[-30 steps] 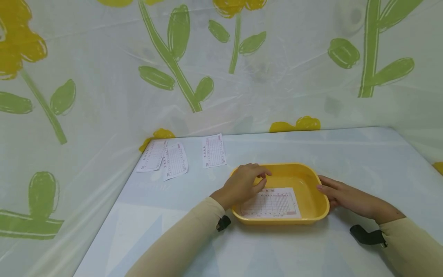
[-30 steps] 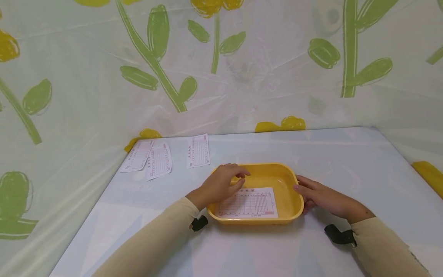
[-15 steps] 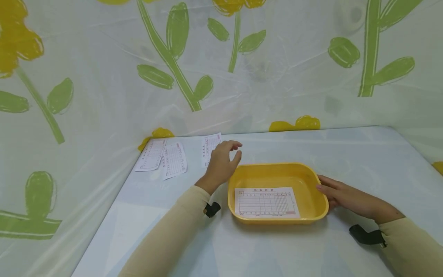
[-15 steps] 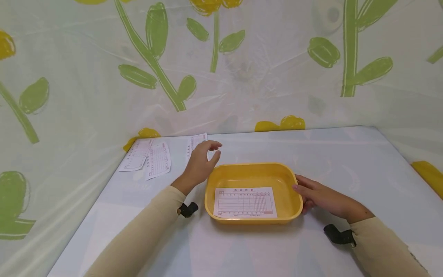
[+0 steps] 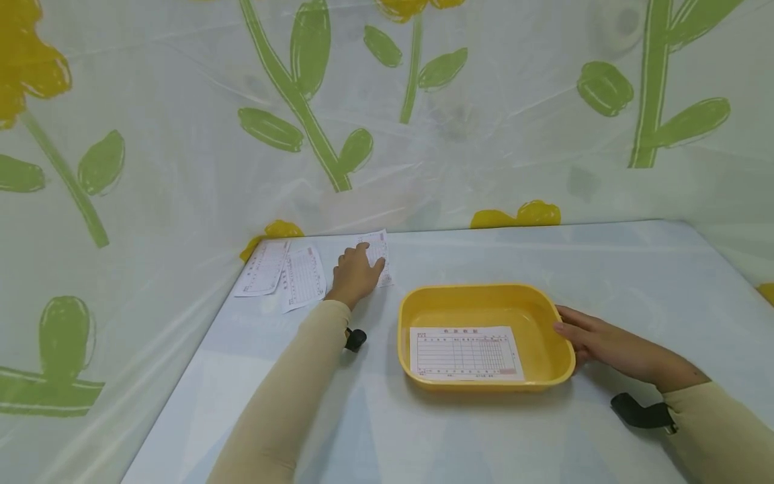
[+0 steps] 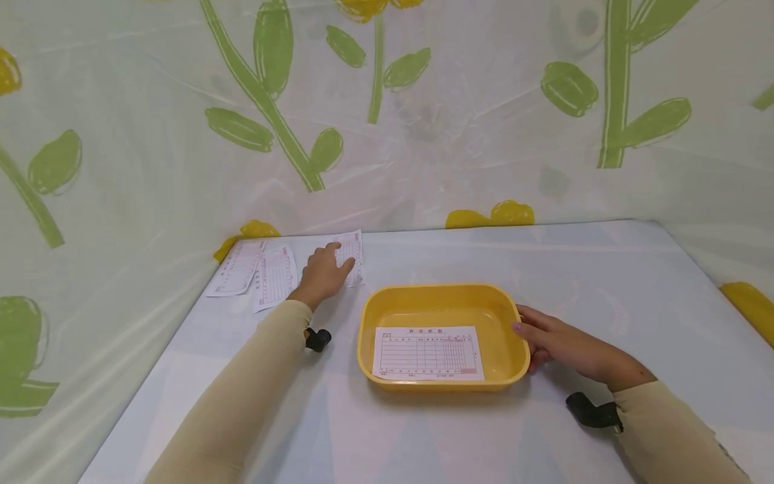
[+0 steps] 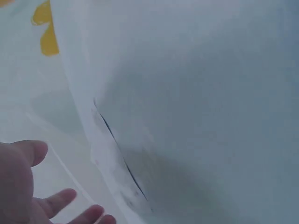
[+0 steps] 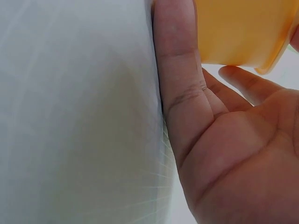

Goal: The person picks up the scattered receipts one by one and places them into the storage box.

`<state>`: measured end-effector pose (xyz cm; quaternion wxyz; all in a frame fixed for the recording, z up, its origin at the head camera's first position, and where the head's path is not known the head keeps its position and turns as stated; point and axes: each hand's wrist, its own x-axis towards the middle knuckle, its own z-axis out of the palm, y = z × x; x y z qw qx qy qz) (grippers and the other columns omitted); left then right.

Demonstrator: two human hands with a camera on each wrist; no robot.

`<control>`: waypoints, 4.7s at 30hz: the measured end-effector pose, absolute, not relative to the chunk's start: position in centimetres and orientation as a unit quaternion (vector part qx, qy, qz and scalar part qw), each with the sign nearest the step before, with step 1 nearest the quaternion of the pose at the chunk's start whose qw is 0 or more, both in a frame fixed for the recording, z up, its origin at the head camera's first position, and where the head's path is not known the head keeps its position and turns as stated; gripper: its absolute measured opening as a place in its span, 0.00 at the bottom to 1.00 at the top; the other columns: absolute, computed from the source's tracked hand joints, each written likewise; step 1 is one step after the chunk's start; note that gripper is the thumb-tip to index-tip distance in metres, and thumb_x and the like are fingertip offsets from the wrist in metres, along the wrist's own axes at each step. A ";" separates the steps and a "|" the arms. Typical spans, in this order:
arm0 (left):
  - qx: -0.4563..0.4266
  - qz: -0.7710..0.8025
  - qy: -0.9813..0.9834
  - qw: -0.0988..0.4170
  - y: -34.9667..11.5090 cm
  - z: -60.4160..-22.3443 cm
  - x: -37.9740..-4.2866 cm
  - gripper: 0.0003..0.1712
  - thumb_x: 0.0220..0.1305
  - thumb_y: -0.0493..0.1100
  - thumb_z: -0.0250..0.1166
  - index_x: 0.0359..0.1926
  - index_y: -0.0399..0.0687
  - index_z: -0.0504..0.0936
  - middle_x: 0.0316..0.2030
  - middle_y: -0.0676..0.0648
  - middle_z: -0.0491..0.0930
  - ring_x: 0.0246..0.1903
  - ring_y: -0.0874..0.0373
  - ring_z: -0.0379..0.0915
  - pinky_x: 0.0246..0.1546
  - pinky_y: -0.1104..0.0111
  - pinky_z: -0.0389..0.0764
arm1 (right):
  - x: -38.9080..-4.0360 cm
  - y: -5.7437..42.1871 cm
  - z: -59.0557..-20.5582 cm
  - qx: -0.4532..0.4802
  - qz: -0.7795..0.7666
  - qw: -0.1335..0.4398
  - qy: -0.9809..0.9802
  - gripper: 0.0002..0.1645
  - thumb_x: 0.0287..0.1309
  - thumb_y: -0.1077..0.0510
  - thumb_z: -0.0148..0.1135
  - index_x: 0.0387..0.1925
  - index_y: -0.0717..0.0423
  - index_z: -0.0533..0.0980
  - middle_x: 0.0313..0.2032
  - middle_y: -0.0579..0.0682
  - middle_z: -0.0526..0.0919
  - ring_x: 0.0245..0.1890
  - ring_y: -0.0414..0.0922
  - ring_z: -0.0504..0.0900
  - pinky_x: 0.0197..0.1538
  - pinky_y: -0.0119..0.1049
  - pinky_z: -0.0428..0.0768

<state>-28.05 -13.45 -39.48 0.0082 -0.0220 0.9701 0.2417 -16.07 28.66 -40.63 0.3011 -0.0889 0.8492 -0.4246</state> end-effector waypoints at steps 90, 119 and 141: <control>0.019 0.360 0.931 -0.066 -17.1 -37.3 -23.6 0.22 0.73 0.44 0.46 0.64 0.47 0.70 0.46 0.43 0.77 0.37 0.51 0.73 0.34 0.65 0.75 | -16.5 28.7 -40.8 -0.115 -0.392 0.279 0.869 0.45 0.77 0.37 0.36 0.79 0.58 0.36 0.57 0.55 0.79 0.47 0.42 0.80 0.54 0.41 0.76; 0.324 0.350 0.879 -0.007 -10.1 -36.2 -17.5 0.19 0.69 0.39 0.49 0.56 0.46 0.79 0.48 0.49 0.83 0.27 0.64 0.71 0.22 0.75 0.67 | -16.2 28.1 -40.9 -0.104 -0.405 0.295 0.859 0.46 0.77 0.37 0.36 0.79 0.56 0.36 0.38 0.52 0.81 0.39 0.45 0.80 0.52 0.44 0.70; 0.345 0.099 0.933 0.020 -7.4 -37.2 -18.3 0.14 0.69 0.43 0.59 0.54 0.57 0.82 0.41 0.58 0.87 0.22 0.66 0.65 0.36 0.68 0.71 | -16.2 28.0 -40.7 -0.113 -0.413 0.291 0.855 0.45 0.77 0.38 0.36 0.79 0.58 0.35 0.42 0.52 0.83 0.39 0.47 0.82 0.51 0.41 0.73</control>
